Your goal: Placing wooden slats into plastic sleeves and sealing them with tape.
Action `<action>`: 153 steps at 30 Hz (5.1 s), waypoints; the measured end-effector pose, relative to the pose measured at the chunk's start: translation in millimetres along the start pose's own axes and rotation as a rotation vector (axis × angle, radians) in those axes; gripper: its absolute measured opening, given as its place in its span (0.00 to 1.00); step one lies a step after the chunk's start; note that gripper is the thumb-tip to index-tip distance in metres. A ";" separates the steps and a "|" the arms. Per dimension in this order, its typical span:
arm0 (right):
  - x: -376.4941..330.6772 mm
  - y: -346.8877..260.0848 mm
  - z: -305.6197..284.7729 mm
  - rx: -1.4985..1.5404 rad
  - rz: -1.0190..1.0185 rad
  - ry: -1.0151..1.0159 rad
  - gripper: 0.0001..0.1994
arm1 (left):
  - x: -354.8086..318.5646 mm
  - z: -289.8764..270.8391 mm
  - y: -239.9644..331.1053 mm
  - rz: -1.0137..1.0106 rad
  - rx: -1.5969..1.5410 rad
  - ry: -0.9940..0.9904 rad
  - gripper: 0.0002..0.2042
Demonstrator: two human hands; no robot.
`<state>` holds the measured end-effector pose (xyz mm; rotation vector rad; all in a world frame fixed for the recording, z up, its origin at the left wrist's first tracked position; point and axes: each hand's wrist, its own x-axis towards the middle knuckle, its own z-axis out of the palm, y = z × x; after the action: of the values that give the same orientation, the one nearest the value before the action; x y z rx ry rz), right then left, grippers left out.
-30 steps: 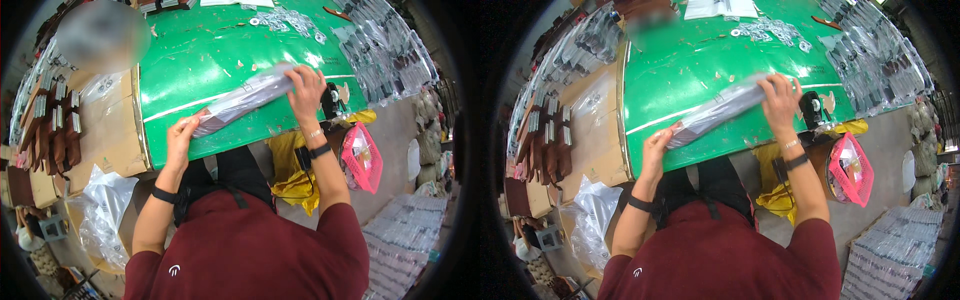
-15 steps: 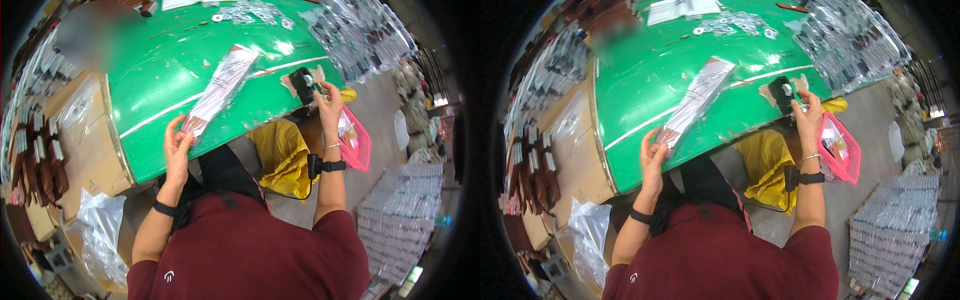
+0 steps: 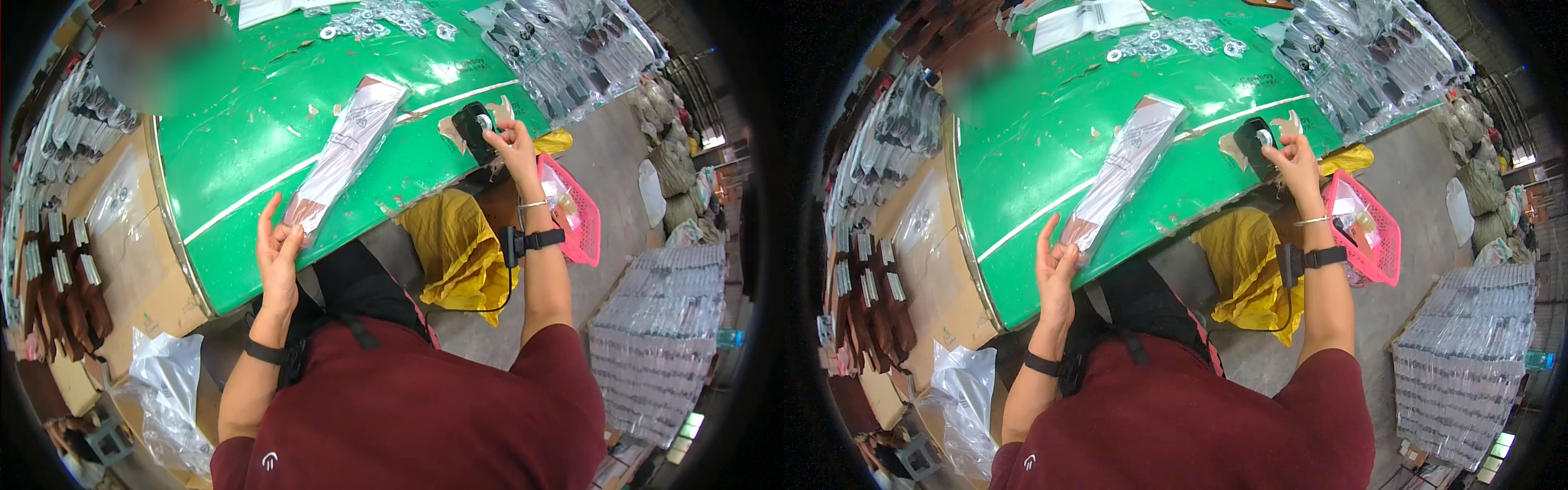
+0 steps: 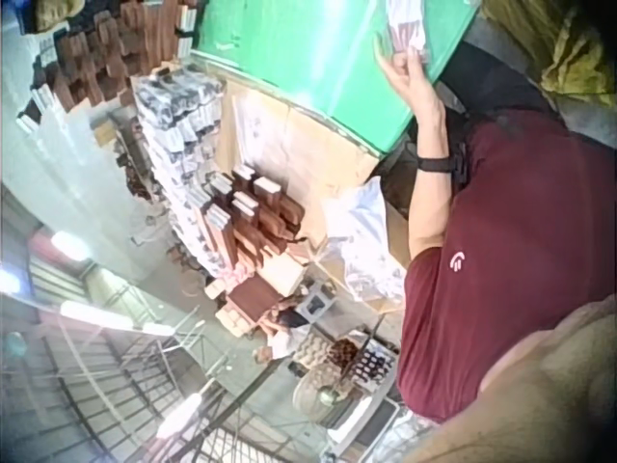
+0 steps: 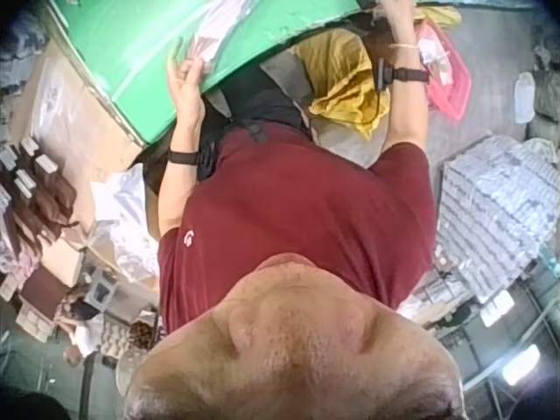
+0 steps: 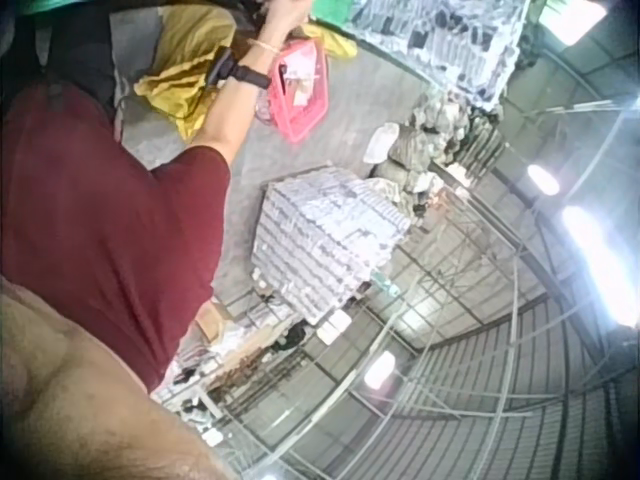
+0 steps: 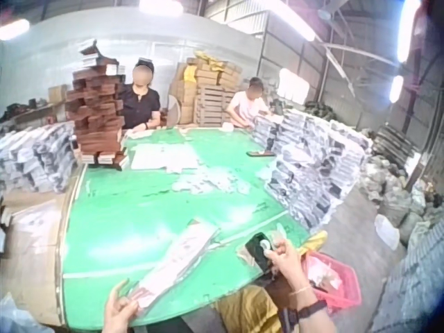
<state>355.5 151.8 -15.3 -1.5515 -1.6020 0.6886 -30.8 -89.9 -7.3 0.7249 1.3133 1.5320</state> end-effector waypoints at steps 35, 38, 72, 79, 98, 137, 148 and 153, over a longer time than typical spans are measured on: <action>-92.1 -9.3 31.7 0.389 0.162 -0.020 0.07 | 3.3 1.7 -6.3 0.040 -0.026 -0.024 0.31; -120.6 -119.5 79.0 0.495 0.075 -0.340 0.06 | 0.3 -1.4 -5.4 0.045 -0.024 -0.005 0.31; -126.1 -196.1 190.8 0.063 -0.012 -0.719 0.12 | 3.3 9.1 -17.4 0.232 0.076 0.069 0.38; -123.1 -188.6 196.0 0.018 -0.106 -0.741 0.13 | 4.7 8.7 -21.2 0.243 0.082 0.089 0.39; -121.4 -186.9 191.1 -0.114 -0.192 -0.711 0.15 | 7.0 8.5 -25.9 0.223 0.113 0.068 0.24; -126.5 -96.5 86.7 0.002 -0.326 0.084 0.10 | 3.5 -10.3 6.8 -0.021 0.123 -0.038 0.25; -24.6 -21.1 -10.6 -0.255 -0.242 0.045 0.24 | 26.4 61.5 38.4 0.671 1.285 -0.020 0.41; -21.1 -32.0 -1.7 -0.421 -0.292 0.050 0.23 | 64.7 96.6 16.0 0.668 1.608 -0.071 0.48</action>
<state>337.9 127.4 8.5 -1.5569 -1.9712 0.1560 26.7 7.9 22.5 2.3213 2.2600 0.5099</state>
